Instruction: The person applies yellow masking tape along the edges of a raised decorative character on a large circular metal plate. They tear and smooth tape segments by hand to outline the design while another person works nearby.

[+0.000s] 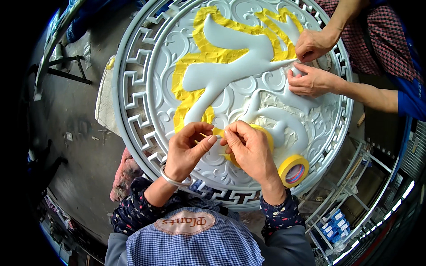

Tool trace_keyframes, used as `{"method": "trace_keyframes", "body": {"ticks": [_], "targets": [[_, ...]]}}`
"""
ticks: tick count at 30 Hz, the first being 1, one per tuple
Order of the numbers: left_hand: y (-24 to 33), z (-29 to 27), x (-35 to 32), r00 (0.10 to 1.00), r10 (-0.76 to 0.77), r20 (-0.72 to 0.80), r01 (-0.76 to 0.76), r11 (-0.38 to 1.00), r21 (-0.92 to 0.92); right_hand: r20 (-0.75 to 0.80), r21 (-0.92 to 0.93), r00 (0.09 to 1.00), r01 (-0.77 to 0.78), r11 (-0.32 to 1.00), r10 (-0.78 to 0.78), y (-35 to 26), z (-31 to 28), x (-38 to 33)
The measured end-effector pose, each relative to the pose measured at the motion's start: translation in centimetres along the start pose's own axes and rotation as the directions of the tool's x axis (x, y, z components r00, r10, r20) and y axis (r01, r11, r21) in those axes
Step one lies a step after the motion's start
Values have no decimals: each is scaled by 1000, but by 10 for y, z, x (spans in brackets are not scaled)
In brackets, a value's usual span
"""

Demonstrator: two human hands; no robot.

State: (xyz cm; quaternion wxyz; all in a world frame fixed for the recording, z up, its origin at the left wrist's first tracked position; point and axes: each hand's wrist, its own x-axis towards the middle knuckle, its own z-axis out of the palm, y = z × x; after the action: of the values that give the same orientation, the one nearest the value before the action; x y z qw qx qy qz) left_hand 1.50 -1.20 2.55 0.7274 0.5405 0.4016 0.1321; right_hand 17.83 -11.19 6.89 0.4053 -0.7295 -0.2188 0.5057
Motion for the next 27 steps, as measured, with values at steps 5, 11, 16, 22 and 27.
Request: {"method": "trace_keyframes", "body": {"ticks": [5, 11, 16, 22, 27], "targets": [[-2, -3, 5, 967, -204, 154, 249, 892, -377, -12, -99, 1000, 24, 995, -26, -2, 4, -1], [-3, -1, 6, 962, -249, 115, 274, 869, -413, -176, -499, 934, 187, 846, -311, 1, 7, 0], [-1, -2, 8, 955, -269, 121, 295, 874, -385, -180, -285, 948, 205, 936, -262, -5, 7, 4], [-8, -2, 9, 979, -174, 105, 196, 945, -263, -104, -380, 944, 254, 890, -314, 2, 10, 19], [6, -4, 7, 990, -48, -130, 43, 998, -40, -197, -554, 864, 292, 780, -463, 10, 12, 28]]}}
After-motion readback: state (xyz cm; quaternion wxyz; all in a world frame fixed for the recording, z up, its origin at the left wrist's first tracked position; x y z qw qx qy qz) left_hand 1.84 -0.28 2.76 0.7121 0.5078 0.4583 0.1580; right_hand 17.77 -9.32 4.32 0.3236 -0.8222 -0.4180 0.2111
